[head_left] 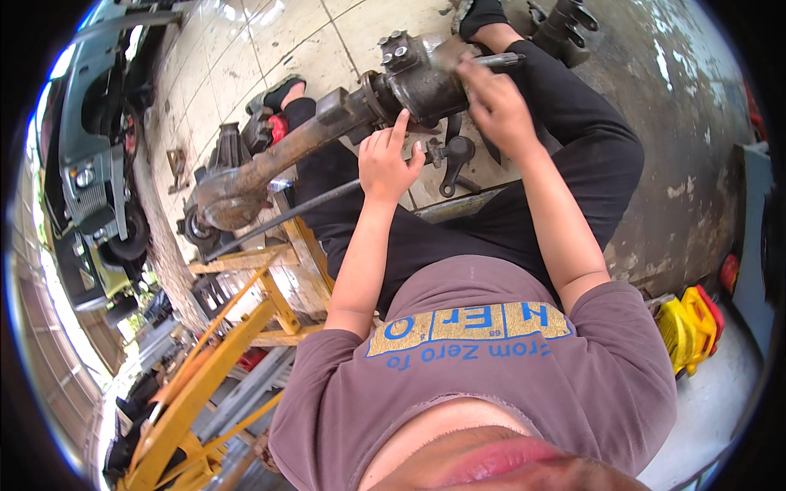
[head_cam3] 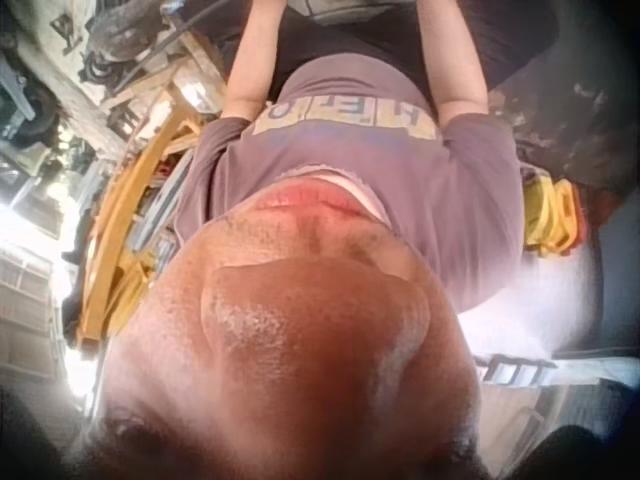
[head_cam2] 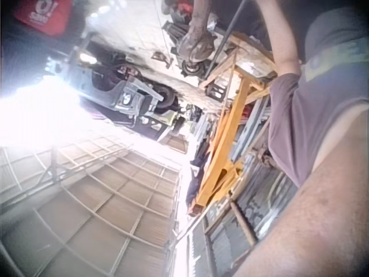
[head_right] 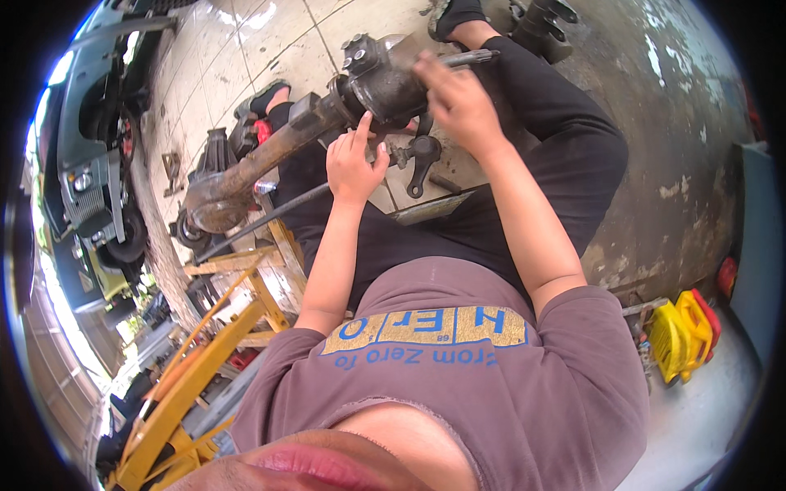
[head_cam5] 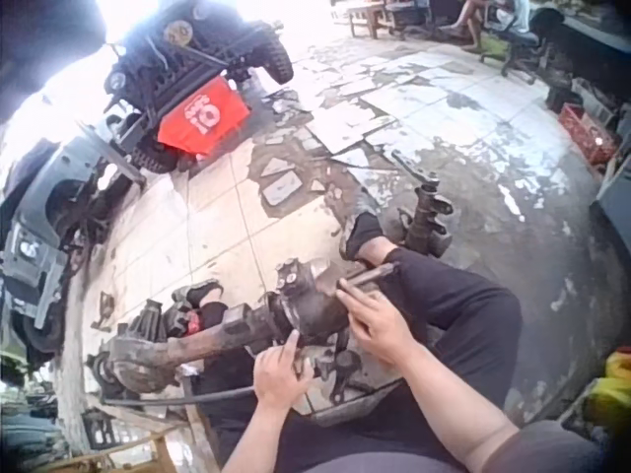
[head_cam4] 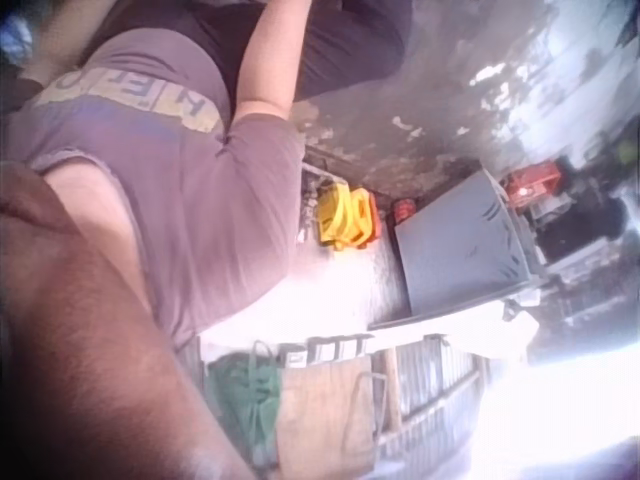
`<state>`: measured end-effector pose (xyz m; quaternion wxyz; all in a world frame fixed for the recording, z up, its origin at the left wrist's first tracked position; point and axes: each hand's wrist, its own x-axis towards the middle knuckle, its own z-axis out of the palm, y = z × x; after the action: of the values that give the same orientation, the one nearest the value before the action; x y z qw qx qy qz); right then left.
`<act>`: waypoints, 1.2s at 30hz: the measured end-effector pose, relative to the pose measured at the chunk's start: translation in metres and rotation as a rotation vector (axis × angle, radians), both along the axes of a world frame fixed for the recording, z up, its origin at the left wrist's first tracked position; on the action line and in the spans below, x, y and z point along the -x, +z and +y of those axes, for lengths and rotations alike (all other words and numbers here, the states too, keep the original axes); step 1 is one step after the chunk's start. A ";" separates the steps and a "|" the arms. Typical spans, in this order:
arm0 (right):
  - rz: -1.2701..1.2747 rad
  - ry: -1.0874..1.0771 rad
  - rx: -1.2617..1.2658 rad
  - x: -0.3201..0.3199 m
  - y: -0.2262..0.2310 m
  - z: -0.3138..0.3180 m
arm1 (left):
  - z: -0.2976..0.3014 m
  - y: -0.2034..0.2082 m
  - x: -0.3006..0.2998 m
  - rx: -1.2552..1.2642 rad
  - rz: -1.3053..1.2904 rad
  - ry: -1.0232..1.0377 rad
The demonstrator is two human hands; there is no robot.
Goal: The person sits on the floor and aligns a differential housing onto a driveshaft, rotating and adjusting the components by hand to fit them together. The person continues to manipulate the assembly, ensuring the parts are properly seated.
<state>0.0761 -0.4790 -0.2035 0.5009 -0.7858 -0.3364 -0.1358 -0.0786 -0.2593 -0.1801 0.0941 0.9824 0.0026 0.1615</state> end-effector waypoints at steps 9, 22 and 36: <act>0.117 0.009 0.075 0.013 0.000 0.003 | -0.001 -0.003 -0.001 0.027 0.021 -0.035; 0.112 -0.281 0.040 -0.012 -0.018 0.011 | 0.001 -0.007 -0.003 0.016 0.022 -0.045; 0.402 -0.162 0.179 -0.007 -0.022 0.003 | -0.001 -0.009 -0.002 0.004 0.024 -0.048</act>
<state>0.0830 -0.4759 -0.2259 0.4737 -0.8627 -0.1765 0.0138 -0.0766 -0.2603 -0.1895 0.1000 0.9838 -0.0194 0.1474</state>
